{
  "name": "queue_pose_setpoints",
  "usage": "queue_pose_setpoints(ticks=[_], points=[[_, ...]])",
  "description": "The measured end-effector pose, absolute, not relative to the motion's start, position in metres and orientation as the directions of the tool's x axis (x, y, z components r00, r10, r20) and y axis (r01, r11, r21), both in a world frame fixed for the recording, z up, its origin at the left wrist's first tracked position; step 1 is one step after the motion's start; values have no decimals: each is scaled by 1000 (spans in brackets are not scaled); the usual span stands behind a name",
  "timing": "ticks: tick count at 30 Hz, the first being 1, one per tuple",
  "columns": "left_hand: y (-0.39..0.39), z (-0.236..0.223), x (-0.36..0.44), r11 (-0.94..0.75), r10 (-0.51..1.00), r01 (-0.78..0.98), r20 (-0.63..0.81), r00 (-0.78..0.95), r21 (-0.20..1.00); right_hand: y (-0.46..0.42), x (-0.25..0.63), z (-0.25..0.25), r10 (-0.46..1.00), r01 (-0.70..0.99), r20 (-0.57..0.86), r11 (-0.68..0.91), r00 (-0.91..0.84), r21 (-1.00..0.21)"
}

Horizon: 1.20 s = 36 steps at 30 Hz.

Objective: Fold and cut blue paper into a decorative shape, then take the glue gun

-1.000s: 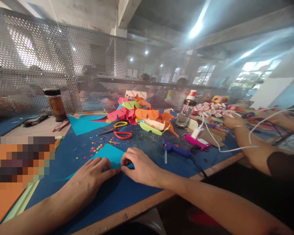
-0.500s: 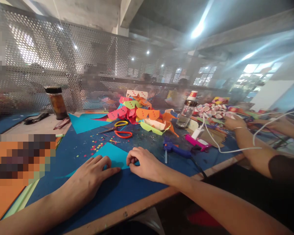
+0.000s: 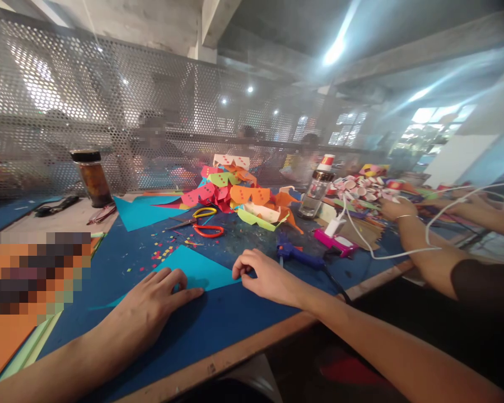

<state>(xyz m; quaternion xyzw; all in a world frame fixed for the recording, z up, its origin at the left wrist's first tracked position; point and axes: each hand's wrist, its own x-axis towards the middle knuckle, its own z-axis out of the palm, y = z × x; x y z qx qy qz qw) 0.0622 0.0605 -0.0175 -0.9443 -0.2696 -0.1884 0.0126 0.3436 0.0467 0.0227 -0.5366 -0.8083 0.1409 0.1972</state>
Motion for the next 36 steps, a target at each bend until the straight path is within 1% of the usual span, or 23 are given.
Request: queue_pose_setpoints(ticks=[4, 8, 10, 12, 15, 18, 22, 26, 28, 30, 33, 36], points=[[59, -16, 62, -852, 510, 518, 344, 788, 75, 46, 351, 24, 922, 801, 140, 384, -362, -460], [58, -14, 63, -854, 504, 516, 344, 792, 65, 48, 352, 34, 916, 760, 96, 380, -391, -528], [59, -15, 63, -857, 499, 512, 351, 792, 64, 50, 345, 41, 914, 743, 123, 387, -386, -546], [60, -17, 63, -856, 499, 513, 360, 788, 64, 53, 333, 47, 897, 724, 190, 436, -400, -535], [61, -18, 63, -850, 511, 521, 361, 780, 78, 61, 312, 46, 841, 653, 201, 521, -502, -550], [61, -17, 63, -838, 539, 531, 357, 763, 129, 71, 296, 38, 812, 633, 125, 532, -570, -563], [59, -12, 64, -805, 593, 520, 355, 723, 285, 81, 290, 28, 784, 623, 29, 515, -620, -588], [58, -5, 67, -702, 701, 556, 296, 649, 445, 84, 294, 24, 743, 584, 52, 566, -667, -582], [58, -1, 72, -624, 767, 605, 240, 595, 495, 83, 295, 22, 732, 570, 81, 589, -676, -573], [57, 4, 78, -542, 827, 669, 182, 531, 509, 83, 296, 20, 727, 561, 103, 604, -679, -566], [58, 10, 89, -430, 892, 760, 100, 441, 487, 83, 297, 17, 710, 543, 135, 634, -691, -551], [61, 15, 96, -335, 926, 820, 3, 377, 464, 83, 296, 15, 711, 550, 152, 645, -687, -531]])
